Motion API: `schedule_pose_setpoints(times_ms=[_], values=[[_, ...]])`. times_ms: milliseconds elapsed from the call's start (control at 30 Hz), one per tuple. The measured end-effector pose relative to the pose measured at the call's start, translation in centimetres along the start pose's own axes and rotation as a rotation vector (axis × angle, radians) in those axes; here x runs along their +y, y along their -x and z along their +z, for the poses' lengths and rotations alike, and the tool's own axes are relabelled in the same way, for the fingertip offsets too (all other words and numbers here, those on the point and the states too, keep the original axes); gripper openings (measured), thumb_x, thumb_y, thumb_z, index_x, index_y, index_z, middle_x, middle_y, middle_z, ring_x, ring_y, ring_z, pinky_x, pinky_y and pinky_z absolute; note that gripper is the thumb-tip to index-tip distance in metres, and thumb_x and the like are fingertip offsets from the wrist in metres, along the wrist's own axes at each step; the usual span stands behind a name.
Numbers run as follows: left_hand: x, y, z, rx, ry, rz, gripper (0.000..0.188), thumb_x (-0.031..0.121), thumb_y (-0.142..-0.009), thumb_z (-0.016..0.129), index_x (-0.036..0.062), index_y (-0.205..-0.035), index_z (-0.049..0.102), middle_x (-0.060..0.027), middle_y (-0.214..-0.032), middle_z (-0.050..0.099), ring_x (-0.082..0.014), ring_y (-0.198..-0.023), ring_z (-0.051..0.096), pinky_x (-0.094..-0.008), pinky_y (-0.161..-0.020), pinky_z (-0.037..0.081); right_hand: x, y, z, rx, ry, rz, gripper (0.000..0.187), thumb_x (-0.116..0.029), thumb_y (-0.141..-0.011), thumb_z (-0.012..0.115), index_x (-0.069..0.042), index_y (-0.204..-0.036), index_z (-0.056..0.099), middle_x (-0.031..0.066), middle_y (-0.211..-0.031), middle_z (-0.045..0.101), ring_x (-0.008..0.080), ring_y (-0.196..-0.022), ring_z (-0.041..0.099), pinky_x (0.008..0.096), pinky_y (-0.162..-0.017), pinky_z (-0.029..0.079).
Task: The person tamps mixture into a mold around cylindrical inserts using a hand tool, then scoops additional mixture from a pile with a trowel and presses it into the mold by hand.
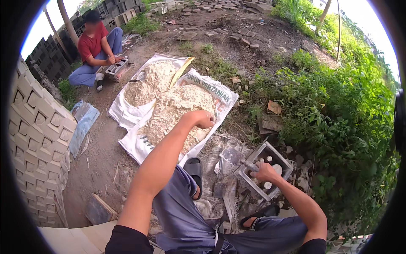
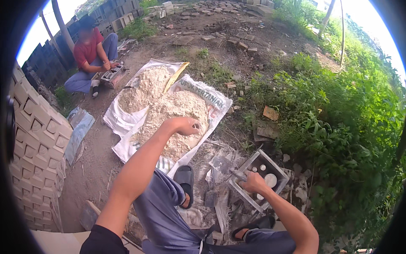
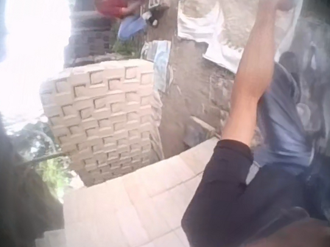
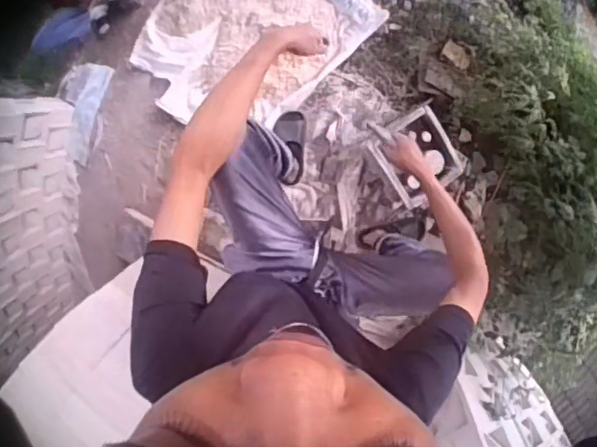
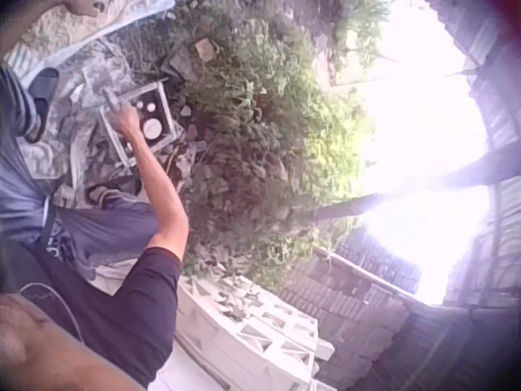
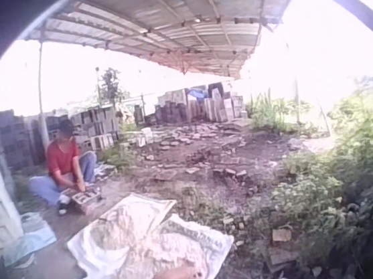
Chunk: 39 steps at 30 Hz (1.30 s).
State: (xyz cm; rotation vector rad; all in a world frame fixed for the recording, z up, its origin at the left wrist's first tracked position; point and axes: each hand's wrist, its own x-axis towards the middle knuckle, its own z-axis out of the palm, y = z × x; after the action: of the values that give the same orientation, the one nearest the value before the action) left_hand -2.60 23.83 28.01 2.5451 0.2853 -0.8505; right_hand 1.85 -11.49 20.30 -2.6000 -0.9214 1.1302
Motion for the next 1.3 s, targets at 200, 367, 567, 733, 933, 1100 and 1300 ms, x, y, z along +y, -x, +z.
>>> schedule_pose_setpoints(times_ms=[200,367,567,733,933,1100,1300], values=[[-2.8,-0.2,-0.6,0.046,0.171,-0.087,0.045,0.039,-0.090,0.050,0.0141,-0.127,0.053,-0.0159,-0.124,0.058,-0.0304,-0.113,0.056,-0.0397,-0.096,0.043,-5.1,-7.9,7.0,0.040,-0.117,0.011,0.052,-0.044,-0.082,0.063,0.000,-0.108,0.058,0.0274,-0.097,0.064,0.0434,-0.093,0.061,0.0475,-0.081,0.048],[-5.6,0.1,0.2,0.047,0.229,-0.153,0.047,0.043,-0.093,0.048,0.0134,-0.129,0.053,-0.0162,-0.126,0.056,-0.0310,-0.115,0.054,-0.0397,-0.098,0.042,-10.0,-14.9,13.7,0.057,-0.098,-0.045,0.053,-0.042,-0.082,0.063,0.000,-0.113,0.055,0.0292,-0.101,0.063,0.0451,-0.097,0.059,0.0483,-0.085,0.047],[-7.4,1.6,-0.9,0.077,0.293,-0.165,0.044,0.035,-0.092,0.048,0.0104,-0.128,0.052,-0.0181,-0.126,0.056,-0.0316,-0.115,0.054,-0.0391,-0.098,0.042,-14.2,-19.7,17.8,0.045,-0.222,-0.049,0.048,-0.038,-0.082,0.061,0.000,-0.110,0.055,0.0296,-0.101,0.062,0.0458,-0.097,0.059,0.0502,-0.085,0.047],[-9.3,2.1,-0.4,0.179,0.325,-0.158,0.043,0.033,-0.092,0.049,0.0083,-0.127,0.053,-0.0190,-0.124,0.057,-0.0318,-0.113,0.056,-0.0387,-0.096,0.043,-16.2,-23.2,20.2,0.136,-0.275,-0.008,0.046,-0.036,-0.081,0.062,0.000,-0.108,0.056,0.0295,-0.098,0.063,0.0464,-0.095,0.060,0.0516,-0.084,0.047],[-11.3,3.0,0.1,0.215,0.393,-0.247,0.041,0.029,-0.091,0.052,0.0063,-0.126,0.053,-0.0195,-0.121,0.059,-0.0310,-0.110,0.058,-0.0369,-0.093,0.045,-19.8,-25.7,19.9,0.143,-0.333,-0.047,0.049,-0.033,-0.080,0.063,0.004,-0.111,0.054,0.0325,-0.098,0.062,0.0468,-0.097,0.059,0.0505,-0.086,0.047],[-10.8,2.6,-0.1,0.272,0.420,-0.270,0.039,0.029,-0.090,0.052,0.0059,-0.121,0.056,-0.0195,-0.114,0.063,-0.0326,-0.106,0.060,-0.0380,-0.091,0.047,-20.5,-27.8,19.5,0.128,-0.298,-0.008,0.050,-0.031,-0.079,0.064,0.003,-0.114,0.054,0.0323,-0.099,0.062,0.0459,-0.098,0.059,0.0496,-0.087,0.047],[-11.5,1.7,0.5,0.310,0.327,-0.322,0.034,0.027,-0.088,0.053,0.0065,-0.114,0.060,-0.0196,-0.110,0.064,-0.0327,-0.103,0.061,-0.0388,-0.090,0.047,-20.4,-26.4,19.3,0.168,-0.333,-0.057,0.049,-0.029,-0.080,0.063,0.000,-0.118,0.054,0.0303,-0.098,0.063,0.0454,-0.096,0.060,0.0501,-0.085,0.048]])
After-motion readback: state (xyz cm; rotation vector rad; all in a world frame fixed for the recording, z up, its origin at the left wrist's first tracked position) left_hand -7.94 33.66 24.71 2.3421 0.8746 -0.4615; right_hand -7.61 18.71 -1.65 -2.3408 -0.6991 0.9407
